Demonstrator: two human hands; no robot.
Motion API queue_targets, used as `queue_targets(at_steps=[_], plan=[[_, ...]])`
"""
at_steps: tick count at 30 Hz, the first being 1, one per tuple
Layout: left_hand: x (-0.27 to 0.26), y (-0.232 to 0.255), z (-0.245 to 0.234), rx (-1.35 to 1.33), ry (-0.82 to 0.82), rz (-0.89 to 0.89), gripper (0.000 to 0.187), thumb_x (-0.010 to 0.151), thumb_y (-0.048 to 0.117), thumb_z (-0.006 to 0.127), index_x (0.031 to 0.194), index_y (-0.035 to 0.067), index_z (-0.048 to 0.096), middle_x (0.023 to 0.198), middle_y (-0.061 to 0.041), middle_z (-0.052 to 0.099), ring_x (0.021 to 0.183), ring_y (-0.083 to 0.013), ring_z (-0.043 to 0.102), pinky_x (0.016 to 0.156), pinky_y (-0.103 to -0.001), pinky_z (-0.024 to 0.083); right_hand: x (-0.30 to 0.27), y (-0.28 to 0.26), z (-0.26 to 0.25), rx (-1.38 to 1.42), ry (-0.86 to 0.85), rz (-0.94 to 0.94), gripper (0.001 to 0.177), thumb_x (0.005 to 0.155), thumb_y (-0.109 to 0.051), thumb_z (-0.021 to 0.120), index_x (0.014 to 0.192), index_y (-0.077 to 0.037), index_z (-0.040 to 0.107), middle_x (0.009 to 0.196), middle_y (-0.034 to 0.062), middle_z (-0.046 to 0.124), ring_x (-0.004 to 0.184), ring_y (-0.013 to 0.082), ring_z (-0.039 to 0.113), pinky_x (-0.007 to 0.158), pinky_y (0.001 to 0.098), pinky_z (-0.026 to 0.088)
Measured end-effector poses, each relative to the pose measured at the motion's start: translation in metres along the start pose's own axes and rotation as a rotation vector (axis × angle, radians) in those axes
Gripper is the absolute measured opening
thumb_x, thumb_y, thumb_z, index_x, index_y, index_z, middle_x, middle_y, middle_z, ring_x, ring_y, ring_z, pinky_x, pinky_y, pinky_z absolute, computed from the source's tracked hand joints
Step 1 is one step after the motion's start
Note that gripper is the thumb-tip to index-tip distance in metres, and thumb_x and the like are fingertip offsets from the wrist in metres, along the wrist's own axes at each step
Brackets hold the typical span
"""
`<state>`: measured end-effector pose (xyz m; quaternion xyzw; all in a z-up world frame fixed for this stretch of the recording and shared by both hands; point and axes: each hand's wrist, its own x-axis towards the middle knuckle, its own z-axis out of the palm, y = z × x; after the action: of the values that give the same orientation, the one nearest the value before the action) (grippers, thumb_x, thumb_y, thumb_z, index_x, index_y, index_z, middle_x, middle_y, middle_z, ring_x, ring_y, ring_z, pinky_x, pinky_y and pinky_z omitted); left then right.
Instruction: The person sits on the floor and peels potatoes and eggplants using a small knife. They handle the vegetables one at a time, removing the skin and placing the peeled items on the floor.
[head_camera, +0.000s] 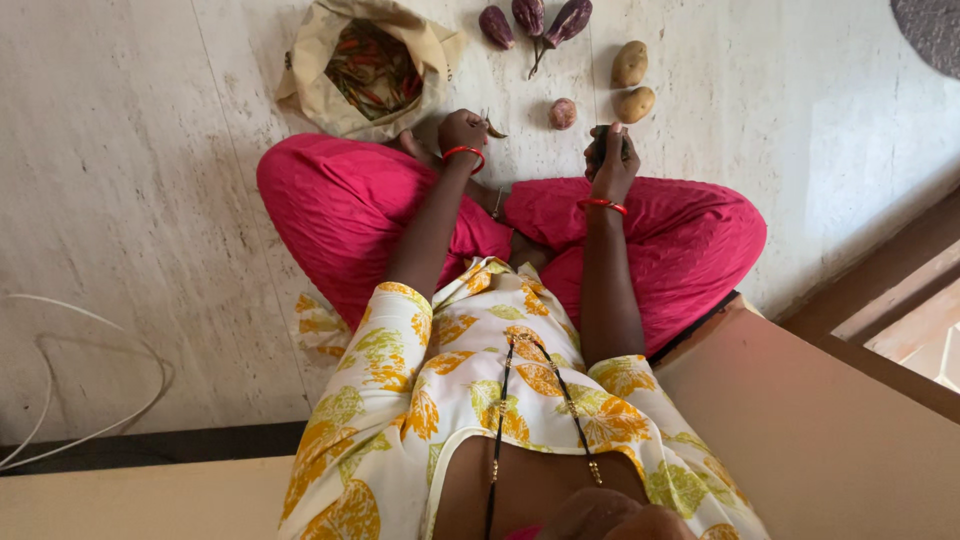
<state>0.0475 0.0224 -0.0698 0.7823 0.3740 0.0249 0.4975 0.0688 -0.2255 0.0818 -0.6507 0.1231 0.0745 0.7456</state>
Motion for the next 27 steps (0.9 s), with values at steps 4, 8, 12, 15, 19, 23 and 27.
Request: queue_targets(at_steps=[4, 8, 12, 15, 19, 23, 27], plan=[[-0.006, -0.001, 0.013, 0.010, 0.051, 0.067, 0.009, 0.084, 0.013, 0.078, 0.086, 0.010, 0.071, 0.074, -0.007, 0.077, 0.062, -0.0172, 0.075, 0.063, -0.034, 0.058, 0.006, 0.010, 0.008, -0.019, -0.016, 0.000, 0.041, 0.105, -0.045, 0.058, 0.092, -0.008, 0.072, 0.064, -0.0009, 0.059, 0.046, 0.0040, 0.044, 0.041, 0.0221, 0.030], [-0.005, -0.003, 0.015, 0.070, 0.086, 0.110, 0.014, 0.090, 0.013, 0.075, 0.101, 0.013, 0.066, 0.076, -0.008, 0.074, 0.067, -0.0230, 0.075, 0.067, -0.039, 0.058, 0.006, 0.015, 0.011, -0.010, -0.024, -0.010, 0.041, 0.106, -0.045, 0.059, 0.093, -0.008, 0.072, 0.065, -0.0007, 0.060, 0.048, 0.0035, 0.043, 0.043, 0.0218, 0.029], [-0.010, 0.004, 0.017, 0.128, 0.140, 0.201, 0.038, 0.078, 0.016, 0.085, 0.107, 0.015, 0.061, 0.087, -0.010, 0.070, 0.082, -0.0300, 0.070, 0.072, -0.045, 0.055, 0.005, 0.016, 0.011, -0.011, -0.028, -0.009, 0.040, 0.106, -0.044, 0.059, 0.093, -0.008, 0.072, 0.065, -0.0008, 0.060, 0.048, 0.0036, 0.044, 0.043, 0.0219, 0.030], [-0.021, 0.014, 0.021, 0.176, 0.116, 0.122, 0.044, 0.075, 0.015, 0.085, 0.111, 0.017, 0.059, 0.106, -0.013, 0.063, 0.092, -0.0328, 0.067, 0.078, -0.046, 0.055, 0.005, 0.016, 0.011, -0.016, -0.032, -0.008, 0.039, 0.105, -0.043, 0.058, 0.092, -0.009, 0.071, 0.064, -0.0008, 0.060, 0.047, 0.0039, 0.044, 0.042, 0.0220, 0.030], [-0.020, 0.022, 0.027, 0.199, 0.164, 0.164, 0.039, 0.079, 0.007, 0.079, 0.112, 0.018, 0.061, 0.112, -0.014, 0.062, 0.098, -0.0349, 0.067, 0.080, -0.046, 0.056, 0.005, 0.020, 0.011, -0.028, -0.024, -0.012, 0.038, 0.106, -0.042, 0.059, 0.093, -0.008, 0.071, 0.065, -0.0008, 0.060, 0.048, 0.0036, 0.044, 0.043, 0.0217, 0.030], [0.000, 0.028, 0.035, 0.267, 0.160, 0.240, 0.036, 0.082, 0.001, 0.073, 0.113, 0.017, 0.065, 0.112, -0.015, 0.063, 0.099, -0.0367, 0.067, 0.080, -0.046, 0.056, 0.008, 0.026, 0.009, -0.041, -0.028, 0.006, 0.037, 0.106, -0.041, 0.059, 0.093, -0.009, 0.071, 0.064, -0.0011, 0.059, 0.047, 0.0035, 0.042, 0.042, 0.0216, 0.029], [0.020, 0.042, 0.029, 0.290, 0.173, 0.295, 0.029, 0.089, -0.001, 0.066, 0.112, 0.016, 0.069, 0.112, -0.016, 0.065, 0.098, -0.0363, 0.068, 0.082, -0.046, 0.057, 0.010, 0.032, 0.008, -0.069, -0.046, -0.016, 0.037, 0.106, -0.040, 0.060, 0.092, -0.008, 0.071, 0.063, -0.0009, 0.060, 0.047, 0.0039, 0.043, 0.042, 0.0220, 0.029]])
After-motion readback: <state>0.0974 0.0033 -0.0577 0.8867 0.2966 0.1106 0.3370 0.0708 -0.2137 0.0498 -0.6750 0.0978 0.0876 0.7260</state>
